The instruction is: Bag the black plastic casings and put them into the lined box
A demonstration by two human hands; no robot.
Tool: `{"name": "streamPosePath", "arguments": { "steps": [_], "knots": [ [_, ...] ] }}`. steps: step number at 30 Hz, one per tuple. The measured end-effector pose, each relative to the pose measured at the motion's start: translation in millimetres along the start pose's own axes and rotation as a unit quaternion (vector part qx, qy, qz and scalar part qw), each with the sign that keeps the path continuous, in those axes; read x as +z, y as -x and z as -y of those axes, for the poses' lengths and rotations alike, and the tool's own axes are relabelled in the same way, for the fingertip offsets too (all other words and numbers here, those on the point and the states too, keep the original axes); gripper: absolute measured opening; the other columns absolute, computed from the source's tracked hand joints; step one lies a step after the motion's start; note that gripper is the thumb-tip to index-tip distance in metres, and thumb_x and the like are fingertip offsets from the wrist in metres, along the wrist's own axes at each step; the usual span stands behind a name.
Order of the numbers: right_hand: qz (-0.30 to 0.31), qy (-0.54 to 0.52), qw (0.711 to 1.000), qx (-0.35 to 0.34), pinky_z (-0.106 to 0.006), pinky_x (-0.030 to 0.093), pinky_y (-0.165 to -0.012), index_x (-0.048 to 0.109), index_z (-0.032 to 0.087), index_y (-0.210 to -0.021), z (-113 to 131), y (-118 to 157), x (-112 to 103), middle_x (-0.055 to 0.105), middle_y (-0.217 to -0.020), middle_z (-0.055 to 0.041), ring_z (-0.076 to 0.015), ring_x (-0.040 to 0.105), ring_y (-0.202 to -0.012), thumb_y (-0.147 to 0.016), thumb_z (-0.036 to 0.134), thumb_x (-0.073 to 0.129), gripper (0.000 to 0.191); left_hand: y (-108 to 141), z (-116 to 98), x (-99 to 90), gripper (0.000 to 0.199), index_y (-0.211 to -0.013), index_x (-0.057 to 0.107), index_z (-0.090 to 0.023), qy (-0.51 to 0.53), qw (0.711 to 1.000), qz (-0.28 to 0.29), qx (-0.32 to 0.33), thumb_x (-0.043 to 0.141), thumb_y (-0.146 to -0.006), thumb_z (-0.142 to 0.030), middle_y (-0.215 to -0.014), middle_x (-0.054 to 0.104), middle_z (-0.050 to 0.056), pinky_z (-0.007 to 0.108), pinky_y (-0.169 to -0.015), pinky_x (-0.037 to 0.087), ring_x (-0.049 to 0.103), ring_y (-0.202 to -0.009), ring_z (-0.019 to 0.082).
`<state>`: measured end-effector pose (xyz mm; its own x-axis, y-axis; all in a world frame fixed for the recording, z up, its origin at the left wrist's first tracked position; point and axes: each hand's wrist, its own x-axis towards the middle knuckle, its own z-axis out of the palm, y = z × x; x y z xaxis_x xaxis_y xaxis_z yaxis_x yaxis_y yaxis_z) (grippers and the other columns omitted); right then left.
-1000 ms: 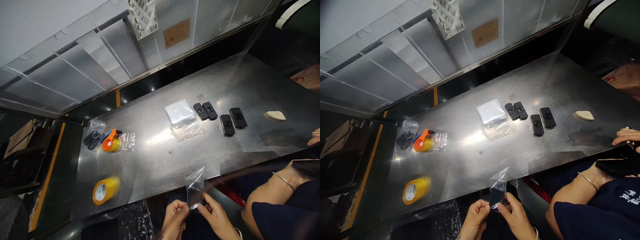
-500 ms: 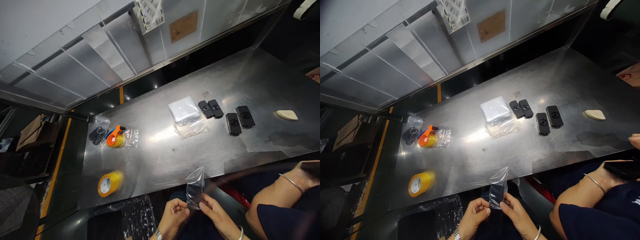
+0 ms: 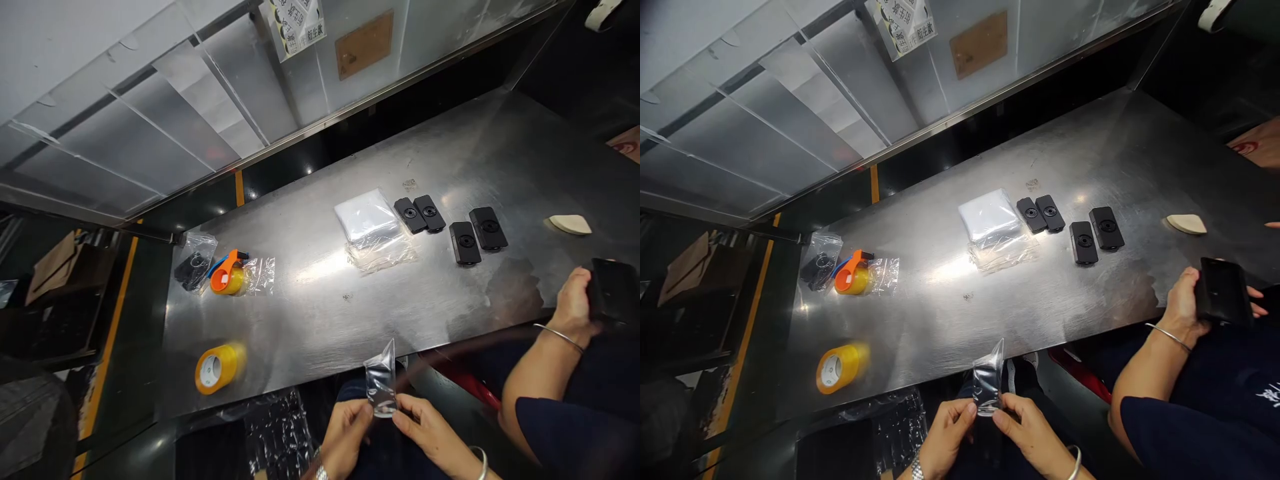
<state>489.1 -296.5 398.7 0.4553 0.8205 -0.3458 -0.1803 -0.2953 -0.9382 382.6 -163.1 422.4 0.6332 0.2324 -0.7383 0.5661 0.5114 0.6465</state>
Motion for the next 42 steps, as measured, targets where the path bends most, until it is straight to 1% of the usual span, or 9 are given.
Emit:
{"name": "streamPosePath", "arguments": {
  "steps": [3,8,15,19,23,30,35,39,42],
  "knots": [
    [0.011,0.012,1.000,0.010,-0.031,0.052,-0.071,0.063,0.019,-0.097,4.6,1.4,0.9,0.066,-0.084,-0.0052,-0.0178,0.061,-0.076,-0.086,0.038,0.043,0.029,-5.0,-0.9,4.3,0.041,-0.061,0.063,-0.009,0.125,0.992,0.003,-0.012,0.057,-0.072,-0.049,-0.050,0.046,-0.001,0.022,-0.050,0.028,0.036,-0.048,0.007],
    [-0.112,0.098,0.985,-0.089,-0.028,0.051,-0.069,0.057,0.021,-0.096,25.2,-5.4,1.8,0.063,-0.085,-0.0049,-0.0166,0.060,-0.078,-0.086,0.025,0.045,0.016,-14.9,-8.2,15.7,0.027,-0.093,0.063,-0.012,0.323,0.942,0.013,-0.088,0.061,-0.074,-0.031,-0.062,0.053,0.001,0.021,-0.049,0.035,0.048,-0.050,0.009],
    [-0.232,0.245,0.911,-0.236,-0.032,0.049,-0.067,0.056,0.019,-0.090,51.7,-22.3,-2.4,0.060,-0.078,-0.0049,-0.0174,0.057,-0.074,-0.083,0.014,0.048,0.012,-19.4,-19.0,28.5,0.016,-0.066,0.059,-0.005,0.466,0.862,0.143,-0.139,0.065,-0.068,-0.019,-0.060,0.046,0.000,0.012,-0.042,0.029,0.040,-0.047,0.002],
    [-0.221,0.339,0.871,-0.280,-0.034,0.047,-0.066,0.056,0.016,-0.093,55.6,-21.3,-6.2,0.061,-0.077,-0.0062,-0.0183,0.056,-0.074,-0.082,0.011,0.048,0.015,-18.2,-21.0,34.1,0.019,-0.063,0.058,-0.004,0.471,0.858,0.148,-0.143,0.066,-0.066,-0.021,-0.057,0.045,0.000,0.012,-0.041,0.029,0.040,-0.045,0.002],
    [-0.217,0.422,0.833,-0.285,-0.033,0.045,-0.061,0.057,0.016,-0.085,60.3,-20.8,-9.5,0.060,-0.071,-0.0064,-0.0180,0.054,-0.066,-0.082,0.012,0.045,0.013,-18.9,-20.3,39.0,0.021,-0.062,0.058,-0.005,0.455,0.873,0.095,-0.150,0.062,-0.069,-0.025,-0.052,0.046,0.001,0.013,-0.038,0.026,0.039,-0.041,0.003],
    [-0.196,0.315,0.905,-0.208,-0.029,0.043,-0.058,0.050,0.020,-0.074,51.4,-23.8,-10.8,0.053,-0.065,-0.0012,-0.0152,0.052,-0.062,-0.083,0.016,0.041,0.014,-22.8,-17.8,40.8,0.019,-0.071,0.062,-0.004,0.494,0.851,0.080,-0.157,0.067,-0.066,-0.022,-0.053,0.047,0.000,0.011,-0.038,0.026,0.041,-0.042,0.002],
    [-0.206,0.216,0.946,-0.129,-0.023,0.041,-0.050,0.046,0.021,-0.068,46.8,-27.8,-12.1,0.048,-0.060,0.0020,-0.0112,0.049,-0.052,-0.085,0.020,0.039,0.018,-22.4,-13.7,38.2,0.027,-0.070,0.062,-0.005,0.457,0.868,0.088,-0.172,0.067,-0.066,-0.031,-0.054,0.047,0.001,0.012,-0.036,0.025,0.037,-0.040,0.002],
    [-0.213,0.181,0.954,-0.105,-0.022,0.041,-0.047,0.047,0.021,-0.069,50.4,-32.6,-18.7,0.049,-0.059,0.0027,-0.0104,0.048,-0.050,-0.085,0.022,0.041,0.018,-22.8,-14.5,37.6,0.031,-0.065,0.061,-0.005,0.446,0.875,0.111,-0.153,0.065,-0.067,-0.035,-0.054,0.048,0.002,0.012,-0.035,0.024,0.036,-0.039,0.002],
    [-0.262,0.190,0.932,-0.162,-0.024,0.045,-0.056,0.051,0.020,-0.078,51.6,-30.7,-24.7,0.054,-0.068,-0.0001,-0.0123,0.053,-0.059,-0.084,0.018,0.045,0.009,-23.6,-16.7,37.9,0.028,-0.061,0.060,-0.005,0.450,0.874,0.119,-0.139,0.065,-0.067,-0.033,-0.053,0.049,0.001,0.012,-0.035,0.025,0.038,-0.039,0.002]
  ]
}}
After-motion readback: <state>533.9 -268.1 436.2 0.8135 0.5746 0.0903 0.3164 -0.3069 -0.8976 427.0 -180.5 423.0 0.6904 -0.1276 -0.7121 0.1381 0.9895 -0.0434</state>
